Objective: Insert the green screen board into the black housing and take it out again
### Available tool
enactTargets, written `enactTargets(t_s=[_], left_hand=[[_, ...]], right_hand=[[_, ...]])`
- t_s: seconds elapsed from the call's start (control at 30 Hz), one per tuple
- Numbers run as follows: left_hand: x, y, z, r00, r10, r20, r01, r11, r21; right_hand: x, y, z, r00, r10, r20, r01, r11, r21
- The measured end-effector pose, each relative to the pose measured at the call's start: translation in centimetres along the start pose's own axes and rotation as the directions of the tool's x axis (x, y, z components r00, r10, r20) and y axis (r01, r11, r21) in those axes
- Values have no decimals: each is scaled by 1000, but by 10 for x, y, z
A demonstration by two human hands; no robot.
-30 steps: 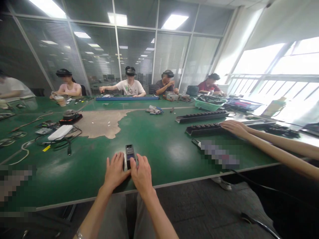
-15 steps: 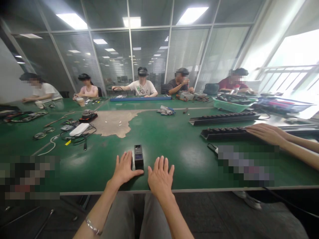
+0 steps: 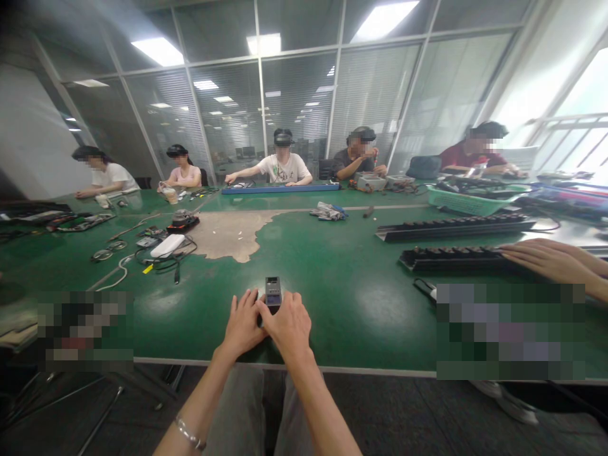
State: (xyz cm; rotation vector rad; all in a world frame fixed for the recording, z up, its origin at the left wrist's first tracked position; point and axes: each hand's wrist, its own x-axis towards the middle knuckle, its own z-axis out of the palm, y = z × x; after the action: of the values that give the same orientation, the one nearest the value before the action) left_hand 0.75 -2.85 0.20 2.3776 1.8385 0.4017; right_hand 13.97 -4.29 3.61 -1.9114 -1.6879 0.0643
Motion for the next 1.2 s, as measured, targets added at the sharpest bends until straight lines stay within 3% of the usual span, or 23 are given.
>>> enactTargets(t_s=[0.23,0.4,0.6,0.8,1.2], left_hand=[[-1,0,-2,1000,17,-20,-17,1000,-26],[-1,0,-3,999,15,-31,-16,999,-29],[-2,-1,-3,999,11,-32,-12,999,-36],[-1,-2,-4,1000,5,-9,-5,999,-34],[1,1,-6,1000,12,-4,-12,1000,-20]], right_hand=[[1,-7,4,999,-8,-48,12,997,75],[10,-8,-9,992,-9,-126,27,990,138],[17,14,-28,974,23,-225,8,991,137],[9,42,-17,980,93,-177,-84,995,58],[-4,45,4,992,63,-111,-64,998,-3]])
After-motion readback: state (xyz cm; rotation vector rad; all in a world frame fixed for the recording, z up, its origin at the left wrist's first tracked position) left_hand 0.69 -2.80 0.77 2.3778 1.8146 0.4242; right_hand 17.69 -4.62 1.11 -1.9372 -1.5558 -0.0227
